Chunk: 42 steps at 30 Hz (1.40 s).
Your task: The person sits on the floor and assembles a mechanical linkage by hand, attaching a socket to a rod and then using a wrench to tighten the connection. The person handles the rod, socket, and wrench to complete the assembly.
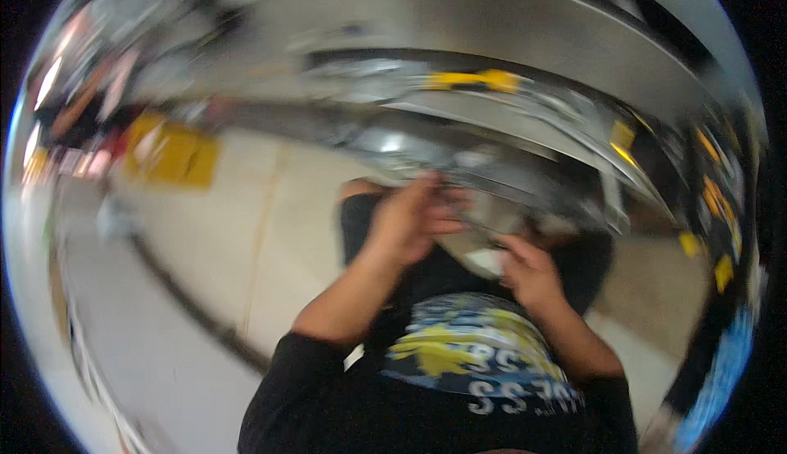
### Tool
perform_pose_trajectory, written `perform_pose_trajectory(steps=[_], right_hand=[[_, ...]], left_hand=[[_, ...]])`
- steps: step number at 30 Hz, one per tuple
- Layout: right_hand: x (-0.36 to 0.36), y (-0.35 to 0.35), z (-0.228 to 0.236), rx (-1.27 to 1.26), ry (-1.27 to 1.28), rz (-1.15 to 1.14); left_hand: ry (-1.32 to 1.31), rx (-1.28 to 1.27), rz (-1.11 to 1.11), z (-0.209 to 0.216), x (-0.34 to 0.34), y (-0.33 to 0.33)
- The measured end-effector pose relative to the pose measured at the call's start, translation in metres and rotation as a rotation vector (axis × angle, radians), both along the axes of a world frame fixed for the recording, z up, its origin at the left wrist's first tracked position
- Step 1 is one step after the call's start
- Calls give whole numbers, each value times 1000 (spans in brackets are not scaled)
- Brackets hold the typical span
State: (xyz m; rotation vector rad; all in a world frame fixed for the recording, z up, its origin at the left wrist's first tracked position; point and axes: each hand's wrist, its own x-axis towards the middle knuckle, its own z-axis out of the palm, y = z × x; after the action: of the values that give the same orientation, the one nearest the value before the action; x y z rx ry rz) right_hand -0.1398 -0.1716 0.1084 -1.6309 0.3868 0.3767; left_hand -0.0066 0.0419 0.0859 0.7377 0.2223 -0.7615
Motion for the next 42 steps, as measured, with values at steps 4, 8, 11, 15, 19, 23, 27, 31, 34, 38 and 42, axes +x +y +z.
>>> perform_pose_trajectory(steps=[4, 8, 11, 15, 19, 23, 27, 31, 34, 38, 42], right_hand=[[6, 12, 6, -195, -408, 214], [-22, -7, 76, -536, -508, 334], [3, -70, 115, -859, -874, 149], [34, -149, 150, -1262, -703, 85], [52, -177, 139, -1360, -719, 291], [73, -177, 146, -1206, -434, 292], [72, -175, 153, -1190, -404, 262], [46, -183, 160, -1277, -554, 161], [15, -199, 176, -1322, -621, 9], [-10, -241, 198, -998, -398, -181], [-14, -282, 183, -944, -315, -209]], left_hand=[[-35, 54, 128, 7, -3, 29], [-8, 14, 149, -12, -26, 54], [-8, 58, 187, -16, -1, 54], [-16, 93, 198, -8, 3, 53], [-31, 31, 147, -9, 2, 49], [-100, 129, 123, -2, 1, 49], [-85, 162, 157, -1, 2, 55], [-91, 161, 195, 1, 1, 59], [-68, 191, 234, 9, -1, 57], [-58, 144, 209, 5, -1, 53], [-40, 214, 217, 7, 0, 40]])
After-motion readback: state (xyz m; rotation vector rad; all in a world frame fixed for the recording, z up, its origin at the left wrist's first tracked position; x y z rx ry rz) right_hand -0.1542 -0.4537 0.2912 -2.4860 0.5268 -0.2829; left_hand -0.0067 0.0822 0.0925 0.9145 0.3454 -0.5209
